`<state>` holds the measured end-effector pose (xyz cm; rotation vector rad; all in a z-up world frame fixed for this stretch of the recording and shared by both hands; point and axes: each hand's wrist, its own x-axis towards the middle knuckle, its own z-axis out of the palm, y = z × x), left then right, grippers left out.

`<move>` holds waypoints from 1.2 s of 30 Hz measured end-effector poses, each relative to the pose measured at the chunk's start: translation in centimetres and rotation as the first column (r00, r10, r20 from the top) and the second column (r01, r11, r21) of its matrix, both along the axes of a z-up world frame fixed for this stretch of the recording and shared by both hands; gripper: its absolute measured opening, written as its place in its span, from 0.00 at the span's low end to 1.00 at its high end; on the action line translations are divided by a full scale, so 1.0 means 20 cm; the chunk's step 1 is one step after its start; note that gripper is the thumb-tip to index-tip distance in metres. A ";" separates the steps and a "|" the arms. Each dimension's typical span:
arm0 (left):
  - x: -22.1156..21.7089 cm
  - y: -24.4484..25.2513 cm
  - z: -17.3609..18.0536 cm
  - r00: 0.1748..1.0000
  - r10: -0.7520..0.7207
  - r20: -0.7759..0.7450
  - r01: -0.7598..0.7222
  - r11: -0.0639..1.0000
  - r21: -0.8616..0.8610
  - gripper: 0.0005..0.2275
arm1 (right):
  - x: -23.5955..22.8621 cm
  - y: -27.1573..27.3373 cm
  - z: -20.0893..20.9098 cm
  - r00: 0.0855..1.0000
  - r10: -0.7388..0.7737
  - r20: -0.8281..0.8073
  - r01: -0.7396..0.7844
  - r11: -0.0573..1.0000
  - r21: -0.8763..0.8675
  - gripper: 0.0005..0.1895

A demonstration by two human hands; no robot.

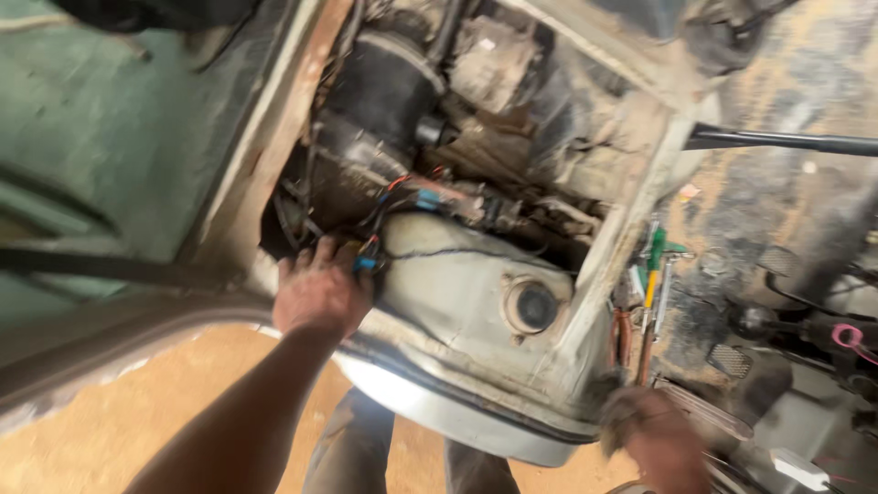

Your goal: The person cleans various components inside a vehicle's engine compartment by wiping surfaces with a cloth.

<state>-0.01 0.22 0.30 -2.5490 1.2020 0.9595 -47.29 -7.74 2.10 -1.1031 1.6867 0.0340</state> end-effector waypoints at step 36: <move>0.03 -0.01 -0.01 1.000 -0.011 -0.017 0.010 0.999 -0.043 0.26 | 1.05 -1.03 -0.27 0.712 0.384 -0.588 -0.686 0.202 -0.700 0.28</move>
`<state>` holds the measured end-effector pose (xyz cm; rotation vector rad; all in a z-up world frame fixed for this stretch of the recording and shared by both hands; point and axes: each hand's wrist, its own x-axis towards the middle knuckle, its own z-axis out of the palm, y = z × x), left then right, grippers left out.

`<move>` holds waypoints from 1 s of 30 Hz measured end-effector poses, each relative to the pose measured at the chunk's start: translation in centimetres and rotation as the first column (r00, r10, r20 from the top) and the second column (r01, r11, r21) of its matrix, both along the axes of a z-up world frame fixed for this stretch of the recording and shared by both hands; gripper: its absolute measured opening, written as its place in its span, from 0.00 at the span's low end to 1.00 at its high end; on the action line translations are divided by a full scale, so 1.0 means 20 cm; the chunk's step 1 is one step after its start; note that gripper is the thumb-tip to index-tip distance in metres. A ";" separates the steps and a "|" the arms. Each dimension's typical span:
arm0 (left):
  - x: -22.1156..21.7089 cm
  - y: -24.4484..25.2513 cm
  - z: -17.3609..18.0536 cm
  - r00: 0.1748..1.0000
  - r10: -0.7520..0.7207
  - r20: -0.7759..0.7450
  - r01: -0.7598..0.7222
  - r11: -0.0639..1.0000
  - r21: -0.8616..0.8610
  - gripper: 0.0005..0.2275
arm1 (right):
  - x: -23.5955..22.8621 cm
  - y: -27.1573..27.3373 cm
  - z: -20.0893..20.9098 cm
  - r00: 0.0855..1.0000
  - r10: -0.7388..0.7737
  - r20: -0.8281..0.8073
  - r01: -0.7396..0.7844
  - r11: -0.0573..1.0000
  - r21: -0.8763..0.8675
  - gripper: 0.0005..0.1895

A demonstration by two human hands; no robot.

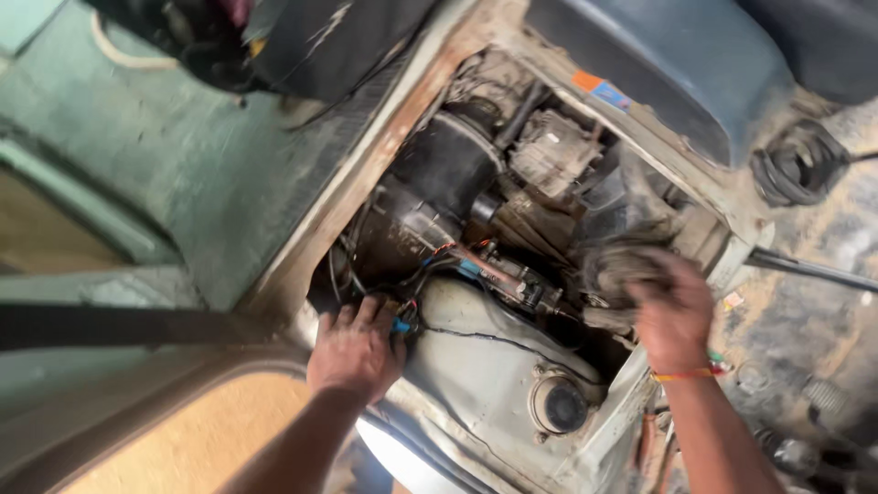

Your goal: The person cleans various components inside a vehicle's engine compartment by wiping surfaces with a cloth.

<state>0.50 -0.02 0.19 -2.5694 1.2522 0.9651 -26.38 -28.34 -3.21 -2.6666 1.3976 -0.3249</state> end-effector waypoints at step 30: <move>0.06 -0.01 -0.02 0.991 0.053 -0.125 -0.049 0.998 0.031 0.23 | 1.39 -0.26 0.04 0.333 -0.417 0.846 -0.507 0.678 0.533 0.29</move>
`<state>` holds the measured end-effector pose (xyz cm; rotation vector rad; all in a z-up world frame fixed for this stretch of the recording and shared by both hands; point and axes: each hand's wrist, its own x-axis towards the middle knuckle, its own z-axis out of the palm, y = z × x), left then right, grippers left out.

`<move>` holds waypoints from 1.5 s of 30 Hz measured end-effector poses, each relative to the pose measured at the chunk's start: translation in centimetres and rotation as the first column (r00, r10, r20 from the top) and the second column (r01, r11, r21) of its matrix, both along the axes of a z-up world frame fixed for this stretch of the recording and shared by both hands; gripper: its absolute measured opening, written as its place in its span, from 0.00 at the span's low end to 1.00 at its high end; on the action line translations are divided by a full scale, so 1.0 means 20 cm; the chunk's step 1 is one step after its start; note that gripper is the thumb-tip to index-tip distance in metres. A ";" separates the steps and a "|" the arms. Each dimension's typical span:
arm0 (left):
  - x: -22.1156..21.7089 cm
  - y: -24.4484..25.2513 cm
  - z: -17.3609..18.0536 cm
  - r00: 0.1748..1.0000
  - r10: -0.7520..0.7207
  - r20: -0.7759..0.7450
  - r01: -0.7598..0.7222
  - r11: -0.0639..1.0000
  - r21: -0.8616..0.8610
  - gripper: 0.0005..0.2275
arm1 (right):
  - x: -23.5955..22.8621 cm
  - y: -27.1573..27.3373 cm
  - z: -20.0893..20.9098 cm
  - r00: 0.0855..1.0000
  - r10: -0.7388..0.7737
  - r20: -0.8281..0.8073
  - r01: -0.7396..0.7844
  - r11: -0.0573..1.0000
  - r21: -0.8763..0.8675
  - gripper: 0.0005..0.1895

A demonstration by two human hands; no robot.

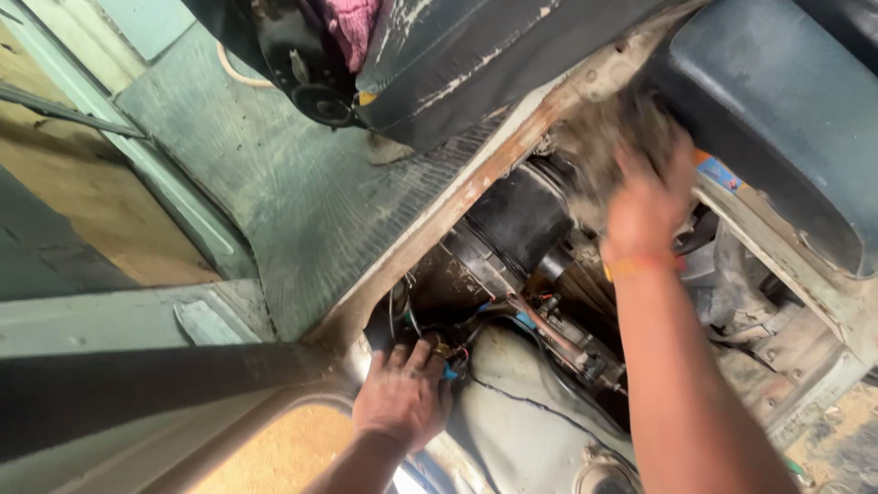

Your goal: The person cleans various components inside a vehicle's engine compartment by wiping surfaces with a cloth.

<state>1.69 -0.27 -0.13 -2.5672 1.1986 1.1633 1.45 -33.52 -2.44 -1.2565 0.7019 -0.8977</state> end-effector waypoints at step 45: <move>-0.06 0.10 -0.23 0.978 0.197 0.067 -0.198 0.980 0.003 0.21 | -0.33 1.26 0.15 0.788 0.591 0.172 -0.392 0.267 0.880 0.18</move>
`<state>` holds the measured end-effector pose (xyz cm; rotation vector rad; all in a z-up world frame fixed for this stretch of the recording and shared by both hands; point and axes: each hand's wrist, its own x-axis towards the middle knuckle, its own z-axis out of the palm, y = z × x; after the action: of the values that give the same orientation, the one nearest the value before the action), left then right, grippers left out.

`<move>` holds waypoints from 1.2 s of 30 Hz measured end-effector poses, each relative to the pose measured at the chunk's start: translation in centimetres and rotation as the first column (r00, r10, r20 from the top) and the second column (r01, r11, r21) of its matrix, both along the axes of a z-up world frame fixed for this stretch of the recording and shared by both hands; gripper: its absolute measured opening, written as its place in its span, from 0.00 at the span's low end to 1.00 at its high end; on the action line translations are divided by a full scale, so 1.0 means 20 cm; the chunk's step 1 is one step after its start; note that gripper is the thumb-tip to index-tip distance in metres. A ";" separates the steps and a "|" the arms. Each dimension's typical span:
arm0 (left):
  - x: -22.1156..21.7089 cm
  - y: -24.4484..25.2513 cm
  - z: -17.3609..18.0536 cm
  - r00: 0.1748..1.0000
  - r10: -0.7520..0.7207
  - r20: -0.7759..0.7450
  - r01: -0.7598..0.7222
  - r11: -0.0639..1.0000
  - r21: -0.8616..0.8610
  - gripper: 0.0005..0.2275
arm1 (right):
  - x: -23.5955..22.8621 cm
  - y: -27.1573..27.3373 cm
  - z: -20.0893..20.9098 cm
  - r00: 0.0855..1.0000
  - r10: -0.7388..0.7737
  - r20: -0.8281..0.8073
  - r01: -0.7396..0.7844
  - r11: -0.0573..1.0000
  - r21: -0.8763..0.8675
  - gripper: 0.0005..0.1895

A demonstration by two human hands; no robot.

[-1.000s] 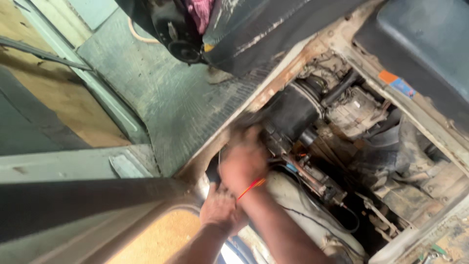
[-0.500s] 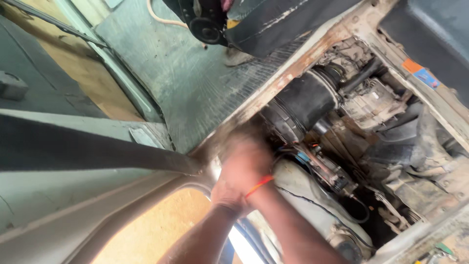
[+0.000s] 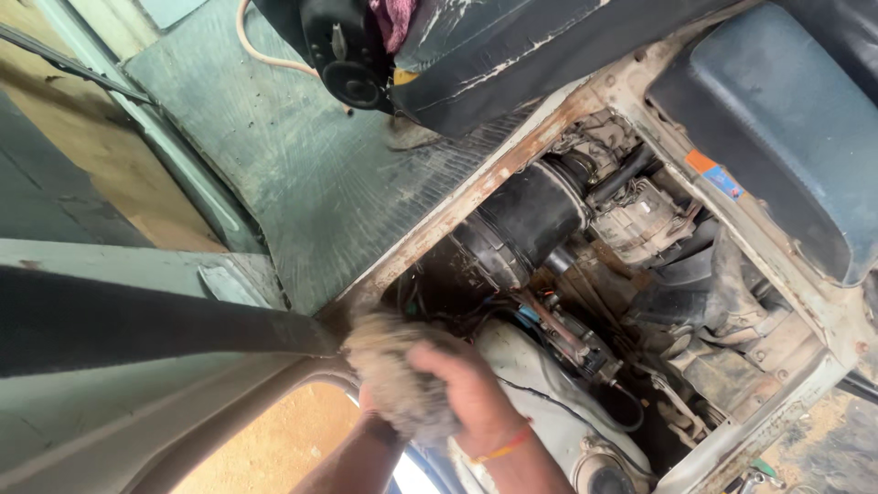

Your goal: The person cleans various components inside a vehicle's engine compartment by wiping surfaces with a cloth.

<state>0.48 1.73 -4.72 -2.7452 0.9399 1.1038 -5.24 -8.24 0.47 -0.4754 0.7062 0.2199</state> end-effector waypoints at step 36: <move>0.09 -0.08 0.18 0.980 -0.190 -0.058 0.185 0.979 -0.080 0.22 | 0.30 -0.84 -0.49 0.851 0.036 -0.524 -0.272 -0.823 -0.498 0.20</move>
<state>2.18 0.06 -1.09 -2.6221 1.2440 1.1540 0.68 -25.04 -9.29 -3.0781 0.6092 -0.0874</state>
